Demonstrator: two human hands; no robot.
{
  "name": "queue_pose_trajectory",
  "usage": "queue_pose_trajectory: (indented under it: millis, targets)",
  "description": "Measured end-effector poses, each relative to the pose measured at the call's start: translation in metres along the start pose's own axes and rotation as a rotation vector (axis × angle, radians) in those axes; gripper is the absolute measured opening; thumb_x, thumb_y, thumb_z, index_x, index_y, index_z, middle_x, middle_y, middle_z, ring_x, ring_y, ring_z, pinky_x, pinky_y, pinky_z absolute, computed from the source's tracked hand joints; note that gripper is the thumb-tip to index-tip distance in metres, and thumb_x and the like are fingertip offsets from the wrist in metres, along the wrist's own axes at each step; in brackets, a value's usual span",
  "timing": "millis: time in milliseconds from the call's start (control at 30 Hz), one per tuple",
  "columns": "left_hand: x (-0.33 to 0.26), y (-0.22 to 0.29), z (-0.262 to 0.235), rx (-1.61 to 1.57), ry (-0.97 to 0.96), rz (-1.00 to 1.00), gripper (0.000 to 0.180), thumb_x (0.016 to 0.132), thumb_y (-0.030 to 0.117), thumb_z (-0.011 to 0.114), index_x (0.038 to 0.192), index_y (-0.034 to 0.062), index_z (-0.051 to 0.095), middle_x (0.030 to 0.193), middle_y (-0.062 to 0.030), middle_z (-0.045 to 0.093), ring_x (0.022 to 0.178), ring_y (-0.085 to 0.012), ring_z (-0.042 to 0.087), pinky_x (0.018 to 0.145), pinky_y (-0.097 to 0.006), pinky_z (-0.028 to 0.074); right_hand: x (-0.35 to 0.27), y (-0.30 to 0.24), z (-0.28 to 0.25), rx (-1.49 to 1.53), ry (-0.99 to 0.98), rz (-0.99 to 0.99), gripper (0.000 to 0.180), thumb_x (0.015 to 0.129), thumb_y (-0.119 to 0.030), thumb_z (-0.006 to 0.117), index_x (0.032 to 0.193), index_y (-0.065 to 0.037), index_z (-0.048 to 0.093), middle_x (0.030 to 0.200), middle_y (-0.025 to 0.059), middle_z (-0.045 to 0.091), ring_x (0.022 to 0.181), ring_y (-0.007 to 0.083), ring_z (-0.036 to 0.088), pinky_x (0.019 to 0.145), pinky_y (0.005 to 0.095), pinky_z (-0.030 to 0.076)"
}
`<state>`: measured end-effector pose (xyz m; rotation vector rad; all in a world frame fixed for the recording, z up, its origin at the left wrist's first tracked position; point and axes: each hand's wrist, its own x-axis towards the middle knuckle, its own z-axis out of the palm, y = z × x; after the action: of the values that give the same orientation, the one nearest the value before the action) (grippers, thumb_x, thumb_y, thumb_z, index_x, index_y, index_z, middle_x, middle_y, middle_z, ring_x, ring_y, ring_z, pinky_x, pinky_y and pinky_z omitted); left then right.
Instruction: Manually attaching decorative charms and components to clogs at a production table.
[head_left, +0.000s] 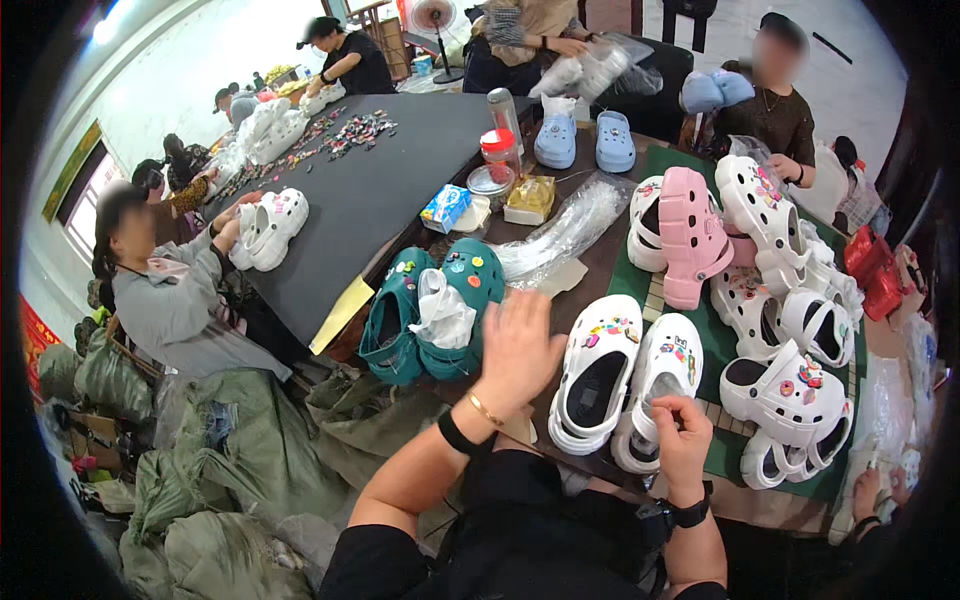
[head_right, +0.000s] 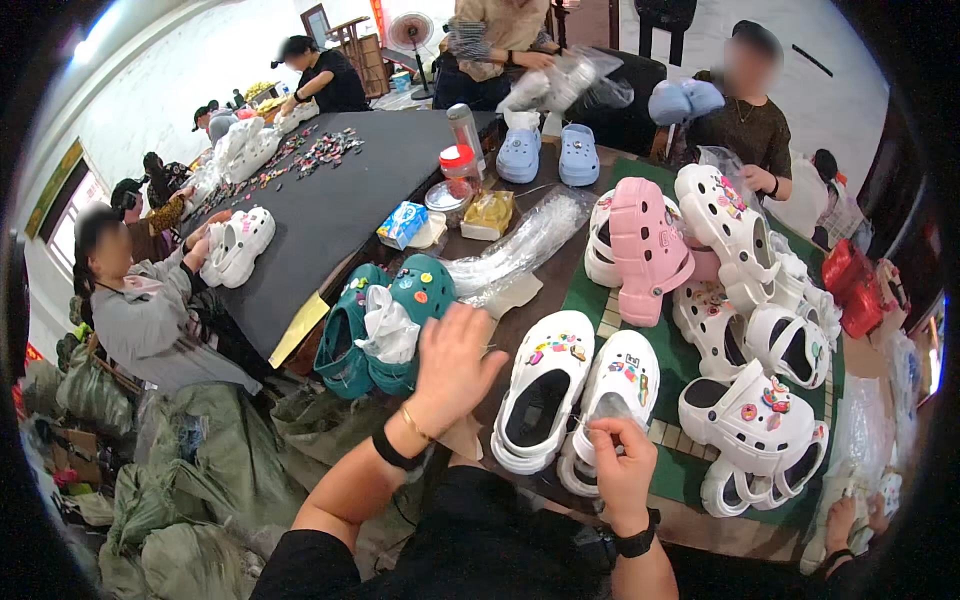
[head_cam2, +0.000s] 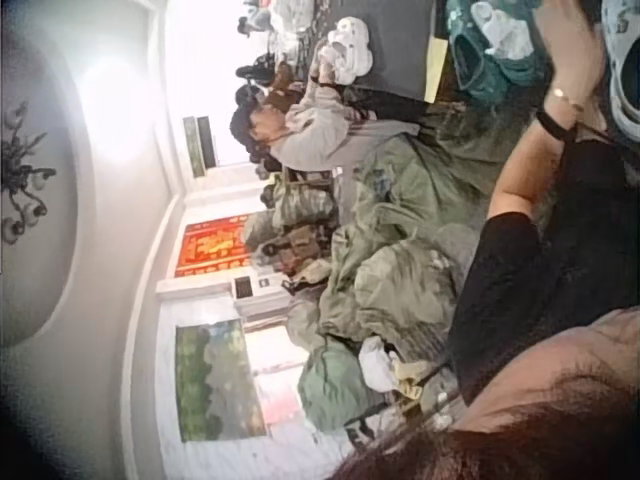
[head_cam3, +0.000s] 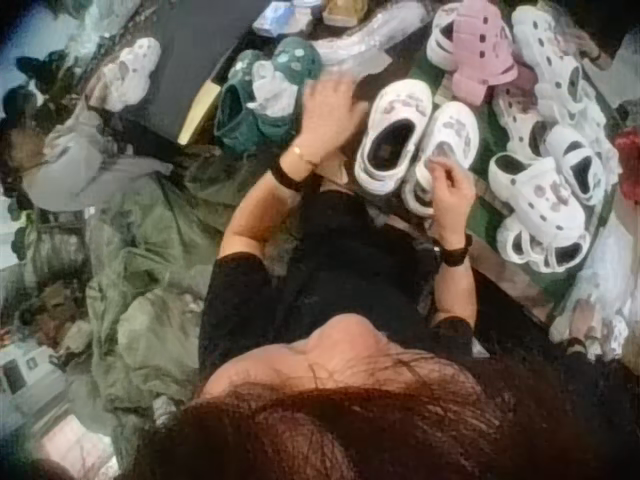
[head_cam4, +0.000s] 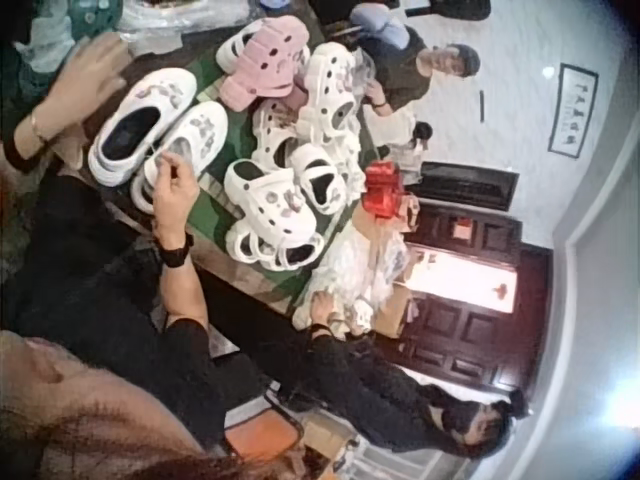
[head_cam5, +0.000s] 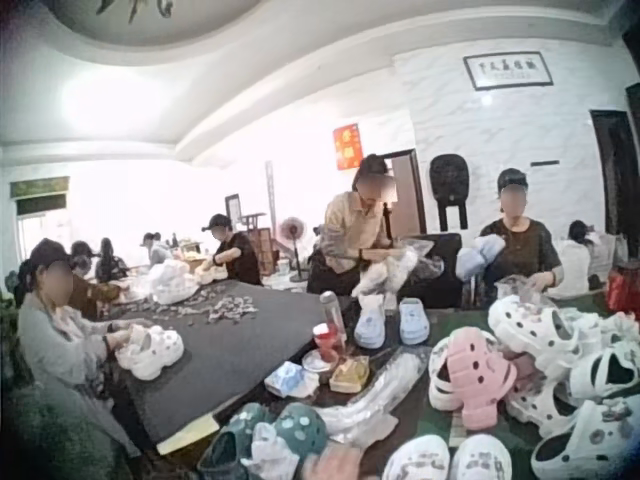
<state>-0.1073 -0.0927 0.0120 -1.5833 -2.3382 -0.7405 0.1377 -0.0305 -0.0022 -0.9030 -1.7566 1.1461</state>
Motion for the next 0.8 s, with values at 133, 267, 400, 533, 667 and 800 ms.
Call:
queue_pose_trajectory:
  millis: [133, 267, 400, 533, 667, 800]
  targets:
    - [-0.006, -0.084, 0.035, 0.559, -0.132, -0.067, 0.057, 0.083, 0.032, 0.061, 0.13, 0.0011, 0.05, 0.146, -0.0194, 0.036, 0.139, -0.031, 0.028, 0.112, -0.057, 0.011, -0.002, 0.007, -0.001, -0.01, -0.04, 0.04, 0.008, 0.082, -0.004, 0.064, 0.087, 0.002, 0.066, 0.075, 0.0058, 0.064, 0.066, 0.0118, 0.055, 0.062, 0.0252, 0.044]
    - [-0.004, -0.08, 0.029, 0.604, -0.316, -0.087, 0.052, 0.088, 0.028, 0.05, 0.13, -0.0017, 0.05, 0.149, -0.0215, 0.032, 0.141, -0.0316, 0.025, 0.113, -0.059, 0.005, -0.003, 0.008, -0.002, -0.029, -0.035, 0.032, 0.008, 0.082, -0.005, 0.065, 0.087, 0.001, 0.067, 0.075, 0.0072, 0.064, 0.065, 0.013, 0.056, 0.062, 0.0259, 0.044]
    - [-0.003, -0.075, 0.025, 0.611, -0.3, -0.105, 0.047, 0.088, 0.023, 0.047, 0.125, -0.0039, 0.054, 0.148, -0.0239, 0.031, 0.141, -0.033, 0.025, 0.112, -0.059, 0.006, -0.004, 0.009, 0.001, -0.042, -0.036, -0.01, 0.008, 0.083, -0.003, 0.063, 0.09, 0.0, 0.067, 0.074, -0.0013, 0.062, 0.064, 0.0045, 0.05, 0.059, 0.0205, 0.04]
    - [-0.003, -0.078, 0.029, 0.606, -0.251, -0.09, 0.051, 0.082, 0.032, 0.058, 0.118, -0.0035, 0.059, 0.144, -0.0229, 0.037, 0.139, -0.0346, 0.027, 0.112, -0.06, 0.008, -0.003, 0.002, 0.0, -0.044, -0.058, 0.014, 0.009, 0.082, -0.004, 0.065, 0.088, 0.001, 0.068, 0.077, 0.0078, 0.065, 0.064, 0.0122, 0.056, 0.06, 0.0251, 0.045]
    - [-0.006, -0.065, 0.022, 0.515, -0.228, -0.053, 0.049, 0.075, 0.036, 0.07, 0.109, 0.0009, 0.063, 0.135, -0.0208, 0.046, 0.134, -0.0346, 0.033, 0.112, -0.059, 0.012, -0.005, 0.006, -0.001, -0.041, -0.07, 0.02, 0.009, 0.082, -0.004, 0.065, 0.088, 0.001, 0.068, 0.077, 0.0072, 0.065, 0.065, 0.0116, 0.056, 0.06, 0.0253, 0.045]
    - [-0.016, -0.045, 0.022, 0.377, -0.194, 0.022, 0.048, 0.075, 0.032, 0.07, 0.112, 0.0024, 0.063, 0.128, -0.0185, 0.051, 0.129, -0.0353, 0.038, 0.109, -0.06, 0.017, -0.005, 0.005, -0.003, -0.031, -0.066, 0.007, 0.008, 0.081, -0.004, 0.065, 0.087, 0.001, 0.067, 0.074, 0.007, 0.064, 0.063, 0.0115, 0.056, 0.06, 0.0252, 0.045]
